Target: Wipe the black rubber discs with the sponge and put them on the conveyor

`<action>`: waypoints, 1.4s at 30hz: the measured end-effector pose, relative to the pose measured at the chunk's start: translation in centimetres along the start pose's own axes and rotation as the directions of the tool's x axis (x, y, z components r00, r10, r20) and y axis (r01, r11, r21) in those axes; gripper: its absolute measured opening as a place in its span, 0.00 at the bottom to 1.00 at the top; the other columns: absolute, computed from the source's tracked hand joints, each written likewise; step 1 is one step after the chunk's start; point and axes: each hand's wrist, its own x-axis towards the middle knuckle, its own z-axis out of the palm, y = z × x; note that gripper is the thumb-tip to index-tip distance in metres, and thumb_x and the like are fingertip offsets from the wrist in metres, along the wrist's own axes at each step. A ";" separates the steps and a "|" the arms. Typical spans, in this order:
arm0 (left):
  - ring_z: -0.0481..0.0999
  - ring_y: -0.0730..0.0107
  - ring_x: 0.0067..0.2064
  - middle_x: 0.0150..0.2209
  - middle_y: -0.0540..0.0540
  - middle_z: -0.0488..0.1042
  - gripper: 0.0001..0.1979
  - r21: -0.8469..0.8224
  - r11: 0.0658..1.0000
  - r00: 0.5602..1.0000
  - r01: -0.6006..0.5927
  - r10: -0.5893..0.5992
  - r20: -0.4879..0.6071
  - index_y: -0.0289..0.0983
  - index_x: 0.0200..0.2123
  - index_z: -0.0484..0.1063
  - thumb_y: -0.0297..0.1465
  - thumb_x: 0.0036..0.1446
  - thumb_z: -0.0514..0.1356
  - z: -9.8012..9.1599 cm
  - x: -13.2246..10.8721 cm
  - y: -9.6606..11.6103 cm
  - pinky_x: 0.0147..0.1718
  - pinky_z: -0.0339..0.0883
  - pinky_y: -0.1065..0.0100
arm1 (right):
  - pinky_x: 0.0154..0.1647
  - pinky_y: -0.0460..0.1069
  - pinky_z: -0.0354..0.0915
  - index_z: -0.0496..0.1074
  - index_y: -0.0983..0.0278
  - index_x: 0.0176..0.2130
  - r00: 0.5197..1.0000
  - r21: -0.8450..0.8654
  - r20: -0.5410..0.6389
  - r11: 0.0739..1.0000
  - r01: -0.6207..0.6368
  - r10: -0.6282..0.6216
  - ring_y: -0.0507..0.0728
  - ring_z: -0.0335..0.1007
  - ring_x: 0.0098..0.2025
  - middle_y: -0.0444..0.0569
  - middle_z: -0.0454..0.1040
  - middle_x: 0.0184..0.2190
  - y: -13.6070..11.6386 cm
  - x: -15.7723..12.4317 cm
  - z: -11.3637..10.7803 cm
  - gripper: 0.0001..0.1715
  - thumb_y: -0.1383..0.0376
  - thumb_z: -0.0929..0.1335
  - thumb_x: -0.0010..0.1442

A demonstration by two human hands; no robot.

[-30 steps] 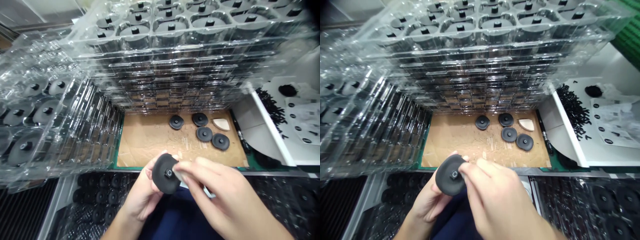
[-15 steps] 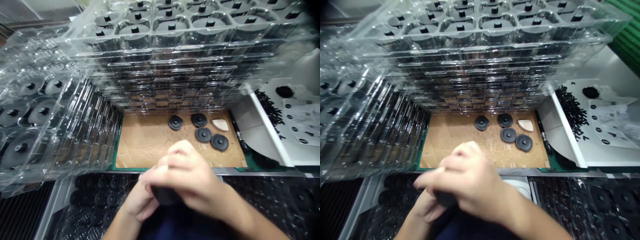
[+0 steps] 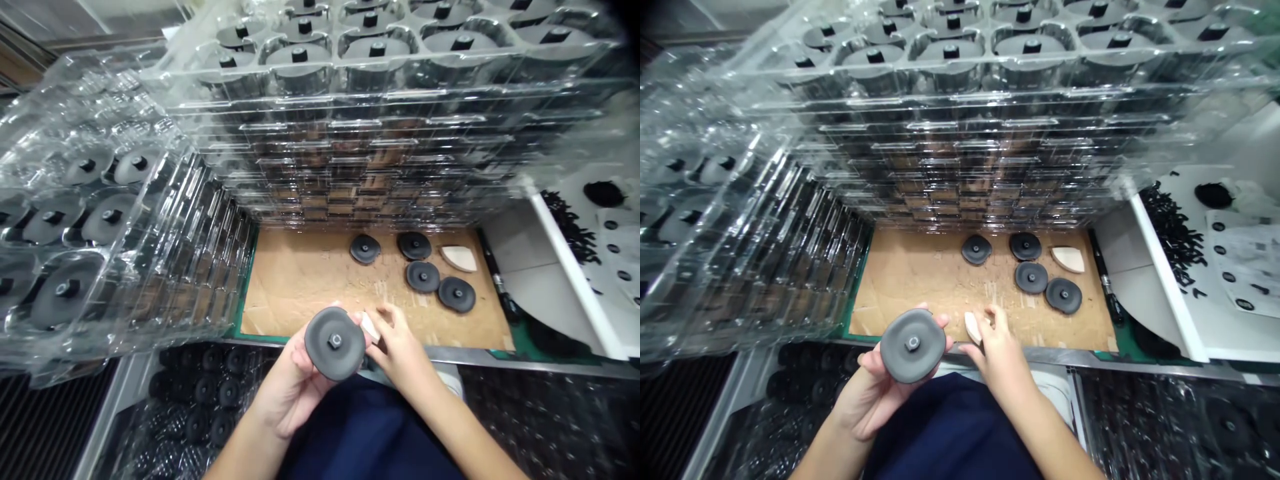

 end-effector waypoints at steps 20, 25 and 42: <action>0.75 0.61 0.48 0.42 0.47 0.78 0.30 0.141 0.982 0.980 -0.127 0.147 -0.137 0.41 0.46 0.74 0.34 0.35 0.74 0.8 0.3 -0.8 0.48 0.68 0.69 | 0.37 0.51 0.63 0.72 0.67 0.42 0.879 0.189 -0.042 0.861 0.473 -0.474 0.55 0.70 0.35 0.50 0.77 0.35 -12.3 1.9 -7.3 0.12 0.72 0.61 0.62; 0.75 0.65 0.46 0.43 0.49 0.78 0.24 0.103 0.987 0.992 -0.127 0.128 0.000 0.44 0.42 0.76 0.33 0.37 0.73 1.1 0.0 -0.3 0.49 0.66 0.70 | 0.35 0.49 0.62 0.70 0.68 0.43 0.813 0.240 -0.051 0.783 0.574 -0.580 0.53 0.68 0.32 0.48 0.76 0.31 -11.7 1.1 -8.0 0.13 0.73 0.60 0.62; 0.78 0.59 0.45 0.48 0.46 0.76 0.29 -0.048 0.999 0.995 0.009 -0.005 0.097 0.43 0.45 0.75 0.40 0.36 0.72 0.9 -0.2 0.1 0.40 0.73 0.67 | 0.47 0.52 0.69 0.75 0.58 0.46 0.998 0.448 0.009 0.892 -0.058 0.060 0.58 0.73 0.47 0.48 0.77 0.46 -4.2 0.7 -6.1 0.14 0.59 0.66 0.61</action>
